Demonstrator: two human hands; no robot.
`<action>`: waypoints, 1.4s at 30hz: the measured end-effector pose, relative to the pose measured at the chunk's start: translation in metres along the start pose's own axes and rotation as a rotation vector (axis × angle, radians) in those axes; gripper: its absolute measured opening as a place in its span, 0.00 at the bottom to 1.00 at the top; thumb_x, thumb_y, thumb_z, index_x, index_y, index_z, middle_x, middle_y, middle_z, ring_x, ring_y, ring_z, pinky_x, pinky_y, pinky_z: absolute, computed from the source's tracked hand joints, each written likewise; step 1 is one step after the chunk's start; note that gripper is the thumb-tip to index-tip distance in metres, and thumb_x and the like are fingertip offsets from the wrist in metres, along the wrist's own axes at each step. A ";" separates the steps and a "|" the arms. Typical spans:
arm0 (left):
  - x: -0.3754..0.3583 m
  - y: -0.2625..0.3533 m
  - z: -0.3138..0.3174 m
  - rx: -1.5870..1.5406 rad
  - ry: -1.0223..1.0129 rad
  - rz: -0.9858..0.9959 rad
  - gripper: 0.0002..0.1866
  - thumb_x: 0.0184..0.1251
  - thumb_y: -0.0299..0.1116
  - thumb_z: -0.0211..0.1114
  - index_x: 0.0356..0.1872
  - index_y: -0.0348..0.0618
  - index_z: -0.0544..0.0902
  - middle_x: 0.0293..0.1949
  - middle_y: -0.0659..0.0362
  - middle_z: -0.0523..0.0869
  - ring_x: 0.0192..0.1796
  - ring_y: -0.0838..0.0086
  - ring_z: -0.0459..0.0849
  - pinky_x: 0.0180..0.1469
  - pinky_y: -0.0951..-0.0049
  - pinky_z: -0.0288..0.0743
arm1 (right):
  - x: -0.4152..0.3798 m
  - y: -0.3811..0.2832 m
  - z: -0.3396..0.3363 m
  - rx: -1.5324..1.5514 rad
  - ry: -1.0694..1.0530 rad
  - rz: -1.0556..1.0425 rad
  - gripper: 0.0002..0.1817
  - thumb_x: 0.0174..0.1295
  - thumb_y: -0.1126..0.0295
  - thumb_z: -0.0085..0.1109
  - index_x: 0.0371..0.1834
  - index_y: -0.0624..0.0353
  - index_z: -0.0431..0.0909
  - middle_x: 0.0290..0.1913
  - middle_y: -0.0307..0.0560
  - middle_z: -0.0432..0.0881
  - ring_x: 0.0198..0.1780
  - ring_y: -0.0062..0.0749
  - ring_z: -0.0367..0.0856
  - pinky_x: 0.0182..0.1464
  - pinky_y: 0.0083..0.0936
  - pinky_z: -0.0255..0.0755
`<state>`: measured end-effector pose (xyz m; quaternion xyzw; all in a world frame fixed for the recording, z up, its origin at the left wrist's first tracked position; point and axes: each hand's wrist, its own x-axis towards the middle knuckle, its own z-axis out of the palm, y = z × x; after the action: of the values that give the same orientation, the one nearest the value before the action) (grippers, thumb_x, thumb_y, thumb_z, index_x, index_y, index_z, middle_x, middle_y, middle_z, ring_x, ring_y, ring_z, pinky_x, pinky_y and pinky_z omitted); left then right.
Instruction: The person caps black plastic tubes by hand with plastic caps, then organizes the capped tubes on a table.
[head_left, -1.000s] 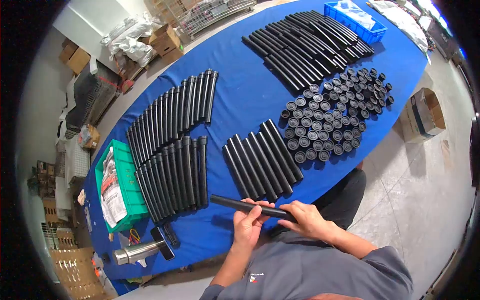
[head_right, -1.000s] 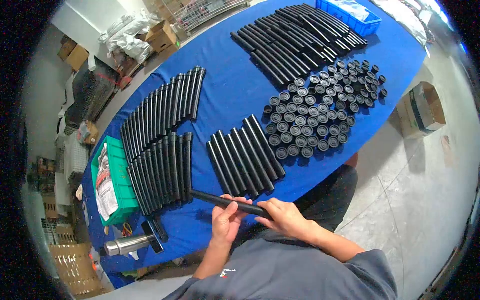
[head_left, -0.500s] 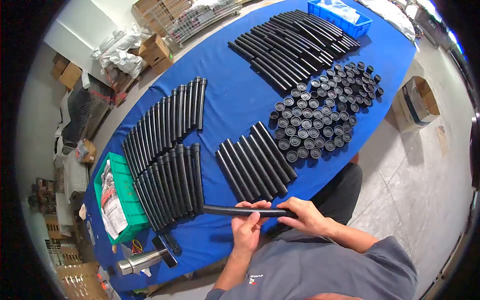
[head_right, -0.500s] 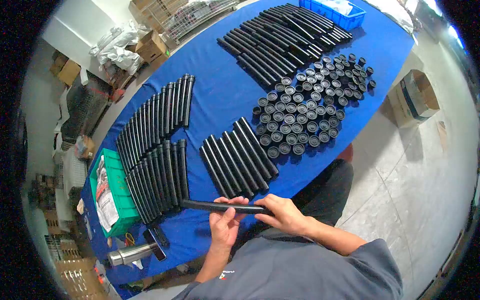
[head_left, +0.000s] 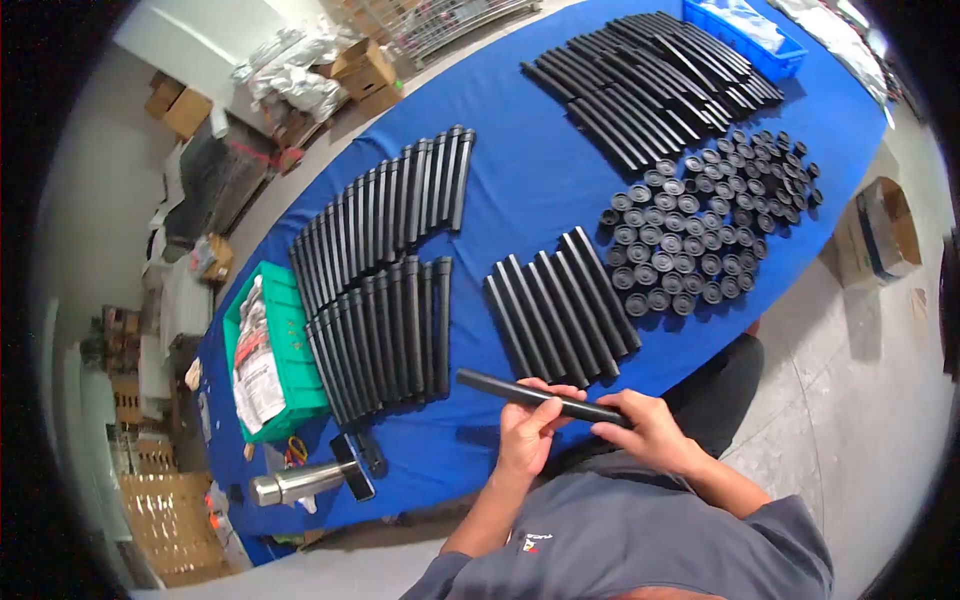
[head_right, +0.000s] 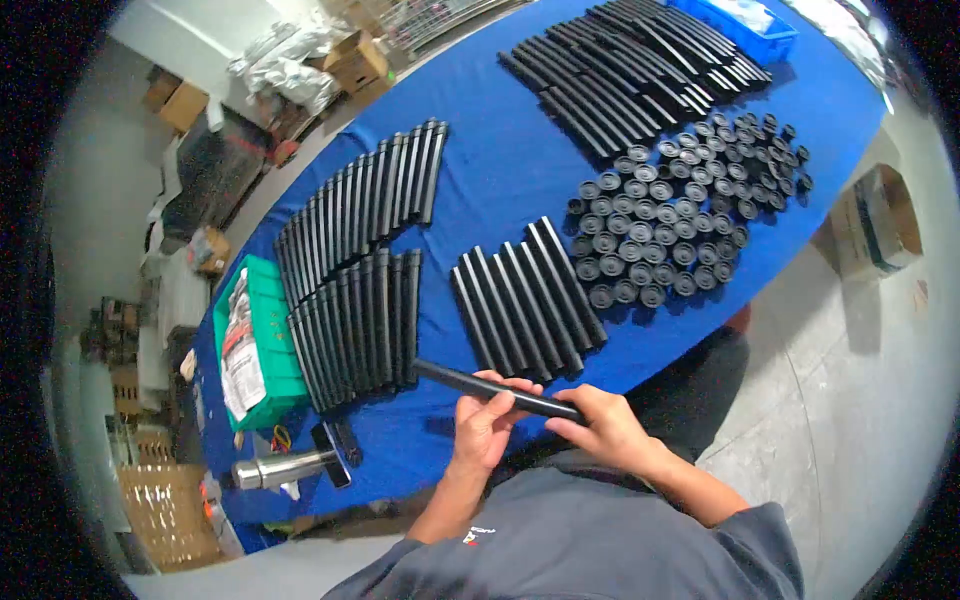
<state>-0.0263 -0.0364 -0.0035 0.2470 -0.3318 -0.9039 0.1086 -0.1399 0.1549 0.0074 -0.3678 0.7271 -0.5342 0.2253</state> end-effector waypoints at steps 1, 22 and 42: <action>0.000 0.004 0.001 0.008 -0.028 -0.021 0.14 0.72 0.22 0.69 0.53 0.44 0.75 0.52 0.41 0.88 0.60 0.45 0.88 0.61 0.45 0.87 | 0.001 -0.009 -0.010 0.283 -0.177 0.405 0.23 0.68 0.59 0.73 0.57 0.65 0.84 0.33 0.45 0.86 0.34 0.25 0.84 0.38 0.29 0.80; 0.011 0.013 -0.009 0.031 -0.151 -0.038 0.16 0.73 0.23 0.68 0.56 0.47 0.73 0.58 0.42 0.87 0.63 0.51 0.87 0.62 0.51 0.87 | 0.008 -0.005 -0.017 0.159 -0.122 0.189 0.21 0.60 0.69 0.76 0.54 0.67 0.83 0.39 0.55 0.85 0.40 0.46 0.86 0.39 0.32 0.78; 0.014 0.080 -0.032 0.153 -0.117 0.220 0.22 0.66 0.23 0.73 0.59 0.43 0.77 0.57 0.45 0.86 0.64 0.53 0.85 0.69 0.51 0.79 | 0.001 0.004 -0.047 0.229 -0.365 0.373 0.18 0.62 0.68 0.72 0.51 0.68 0.84 0.30 0.44 0.84 0.29 0.25 0.80 0.34 0.27 0.74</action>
<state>-0.0194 -0.1196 0.0227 0.1636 -0.4305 -0.8715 0.1686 -0.1754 0.1828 0.0191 -0.2899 0.6646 -0.4872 0.4867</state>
